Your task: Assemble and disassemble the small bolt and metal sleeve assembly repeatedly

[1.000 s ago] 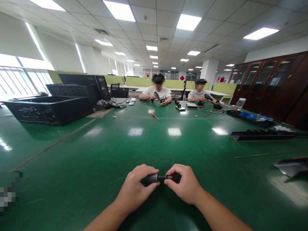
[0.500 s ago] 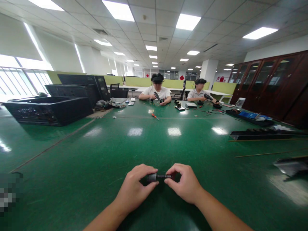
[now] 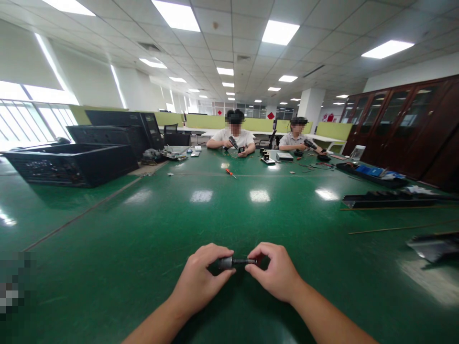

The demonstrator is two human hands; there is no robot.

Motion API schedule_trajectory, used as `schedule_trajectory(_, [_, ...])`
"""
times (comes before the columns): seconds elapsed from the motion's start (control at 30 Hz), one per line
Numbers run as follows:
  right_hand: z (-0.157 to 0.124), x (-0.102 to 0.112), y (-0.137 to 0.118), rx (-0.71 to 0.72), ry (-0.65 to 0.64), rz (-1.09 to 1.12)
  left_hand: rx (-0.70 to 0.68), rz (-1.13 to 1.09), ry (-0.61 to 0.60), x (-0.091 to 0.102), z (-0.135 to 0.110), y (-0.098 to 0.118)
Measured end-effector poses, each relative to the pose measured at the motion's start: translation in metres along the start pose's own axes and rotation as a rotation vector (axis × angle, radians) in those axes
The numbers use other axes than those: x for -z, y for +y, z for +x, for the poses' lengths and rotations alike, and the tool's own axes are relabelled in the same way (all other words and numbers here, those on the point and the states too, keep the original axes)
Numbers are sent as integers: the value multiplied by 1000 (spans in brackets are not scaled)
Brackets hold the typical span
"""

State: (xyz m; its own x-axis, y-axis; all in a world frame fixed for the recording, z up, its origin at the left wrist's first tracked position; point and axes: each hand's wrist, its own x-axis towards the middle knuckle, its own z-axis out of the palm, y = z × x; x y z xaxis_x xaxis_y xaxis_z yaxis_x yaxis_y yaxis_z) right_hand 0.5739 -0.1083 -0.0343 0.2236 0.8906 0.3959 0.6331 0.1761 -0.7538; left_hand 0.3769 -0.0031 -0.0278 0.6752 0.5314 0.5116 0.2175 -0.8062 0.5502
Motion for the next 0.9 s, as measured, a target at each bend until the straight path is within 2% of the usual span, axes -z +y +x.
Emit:
schedule_trajectory(0.57, [0, 0, 0, 3, 8, -14, 11, 19, 5, 0, 1, -1])
schedule_trajectory(0.77, [0, -1, 0, 3, 13, -7, 87, 44, -30, 1, 3, -2])
schedule_trajectory(0.9, [-1, 2, -4, -4, 29, 63, 99, 94, 4, 1, 4, -9])
